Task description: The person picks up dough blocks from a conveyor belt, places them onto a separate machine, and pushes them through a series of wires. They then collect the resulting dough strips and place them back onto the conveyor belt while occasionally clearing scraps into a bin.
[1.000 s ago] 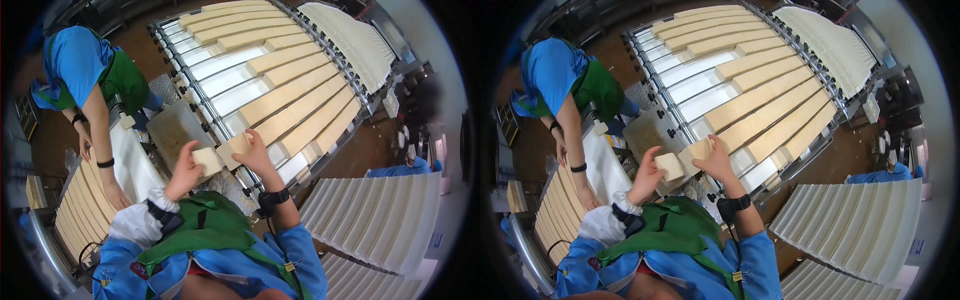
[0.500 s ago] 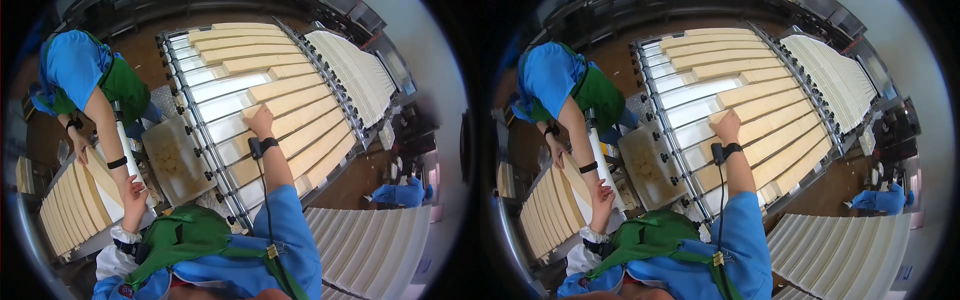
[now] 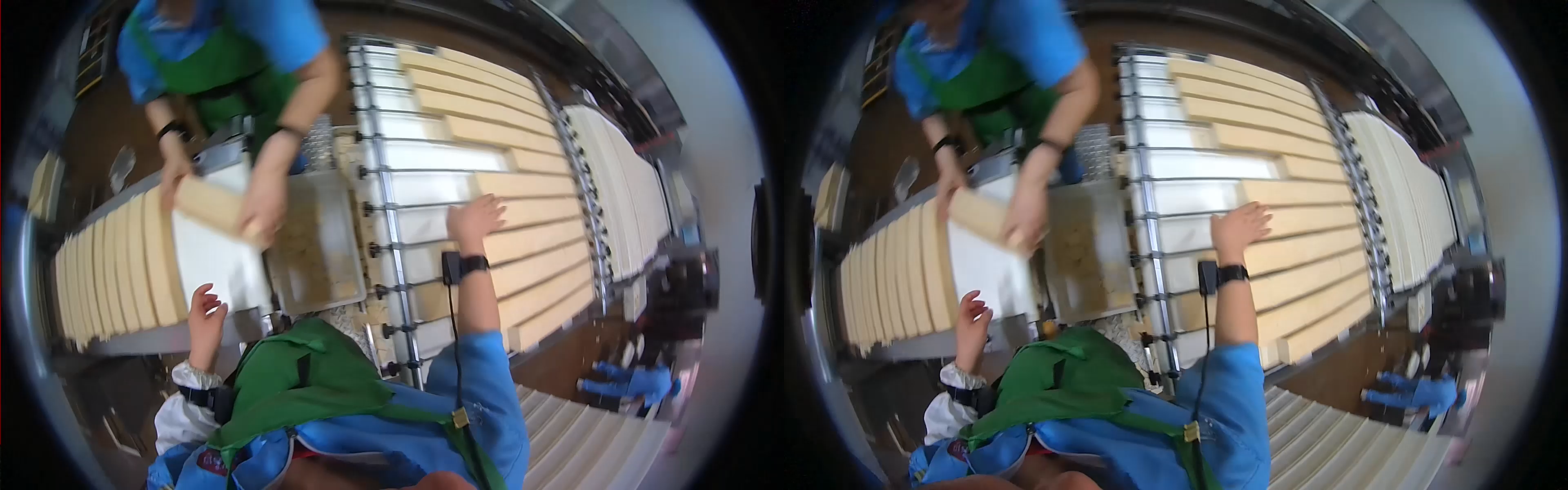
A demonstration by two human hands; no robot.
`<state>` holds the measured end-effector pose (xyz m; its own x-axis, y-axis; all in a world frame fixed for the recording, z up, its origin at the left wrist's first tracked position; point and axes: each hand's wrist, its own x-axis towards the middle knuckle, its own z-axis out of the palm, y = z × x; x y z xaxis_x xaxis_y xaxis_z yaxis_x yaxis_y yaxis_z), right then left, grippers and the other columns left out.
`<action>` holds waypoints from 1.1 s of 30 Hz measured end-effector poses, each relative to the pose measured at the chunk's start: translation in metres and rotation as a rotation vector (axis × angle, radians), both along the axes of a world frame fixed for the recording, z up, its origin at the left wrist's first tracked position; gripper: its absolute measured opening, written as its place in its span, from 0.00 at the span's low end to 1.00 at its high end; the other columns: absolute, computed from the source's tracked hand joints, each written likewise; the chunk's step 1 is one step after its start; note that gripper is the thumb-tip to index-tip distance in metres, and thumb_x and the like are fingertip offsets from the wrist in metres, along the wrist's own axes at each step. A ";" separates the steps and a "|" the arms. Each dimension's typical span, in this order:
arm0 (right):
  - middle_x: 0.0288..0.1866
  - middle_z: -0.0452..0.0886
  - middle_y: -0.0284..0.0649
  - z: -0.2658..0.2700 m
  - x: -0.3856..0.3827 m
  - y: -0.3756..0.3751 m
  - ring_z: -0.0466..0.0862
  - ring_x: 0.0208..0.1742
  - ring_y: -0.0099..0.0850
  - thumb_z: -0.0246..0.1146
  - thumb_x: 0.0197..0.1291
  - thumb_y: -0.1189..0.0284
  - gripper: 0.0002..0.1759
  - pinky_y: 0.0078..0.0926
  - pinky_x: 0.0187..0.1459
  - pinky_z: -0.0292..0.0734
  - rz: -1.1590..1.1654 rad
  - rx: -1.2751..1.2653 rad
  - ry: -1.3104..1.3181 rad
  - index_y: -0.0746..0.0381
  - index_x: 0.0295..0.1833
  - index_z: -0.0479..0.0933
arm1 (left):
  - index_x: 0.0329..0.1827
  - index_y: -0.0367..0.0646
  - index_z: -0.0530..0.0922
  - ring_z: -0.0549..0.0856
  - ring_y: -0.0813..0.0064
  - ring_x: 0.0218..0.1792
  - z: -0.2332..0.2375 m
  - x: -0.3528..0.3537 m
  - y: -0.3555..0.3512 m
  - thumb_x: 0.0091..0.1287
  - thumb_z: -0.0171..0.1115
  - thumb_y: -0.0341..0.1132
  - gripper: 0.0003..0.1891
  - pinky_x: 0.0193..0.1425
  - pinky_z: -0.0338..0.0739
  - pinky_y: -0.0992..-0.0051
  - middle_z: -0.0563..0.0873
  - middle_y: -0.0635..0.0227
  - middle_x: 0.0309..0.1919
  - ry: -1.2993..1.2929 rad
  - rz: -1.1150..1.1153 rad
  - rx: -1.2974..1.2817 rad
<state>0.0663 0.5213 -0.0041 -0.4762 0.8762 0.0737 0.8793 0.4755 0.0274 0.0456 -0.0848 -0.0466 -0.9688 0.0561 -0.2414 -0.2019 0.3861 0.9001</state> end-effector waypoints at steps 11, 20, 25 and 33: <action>0.64 0.77 0.58 0.024 -0.148 -0.402 0.75 0.69 0.56 0.70 0.55 0.73 0.24 0.50 0.70 0.70 1.341 -0.545 0.668 0.67 0.59 0.76 | 0.79 0.43 0.59 0.82 0.75 0.34 -0.037 0.003 -0.105 0.56 0.70 0.22 0.45 0.34 0.78 0.73 0.82 0.62 0.38 -0.252 0.621 0.094; 0.83 0.63 0.58 -0.110 -0.319 -0.618 0.59 0.85 0.53 0.66 0.67 0.57 0.43 0.47 0.84 0.53 1.506 -0.427 0.190 0.72 0.79 0.62 | 0.89 0.51 0.42 0.85 0.72 0.42 -0.030 -0.031 -0.164 0.62 0.71 0.23 0.56 0.45 0.84 0.73 0.84 0.56 0.52 -0.602 0.347 0.545; 0.86 0.58 0.56 -0.126 -0.315 -0.639 0.53 0.88 0.50 0.63 0.70 0.54 0.45 0.48 0.86 0.42 1.409 -0.298 0.019 0.69 0.83 0.60 | 0.89 0.56 0.34 0.87 0.75 0.37 -0.031 -0.043 -0.187 0.68 0.69 0.25 0.57 0.43 0.86 0.74 0.87 0.60 0.40 -0.710 0.166 0.736; 0.58 0.77 0.56 -0.118 -0.363 -0.642 0.75 0.64 0.57 0.74 0.46 0.58 0.39 0.57 0.65 0.69 1.468 -0.141 0.145 0.68 0.62 0.74 | 0.89 0.59 0.37 0.77 0.77 0.26 -0.045 -0.051 -0.182 0.62 0.68 0.32 0.58 0.27 0.76 0.71 0.78 0.68 0.33 -0.772 0.178 0.825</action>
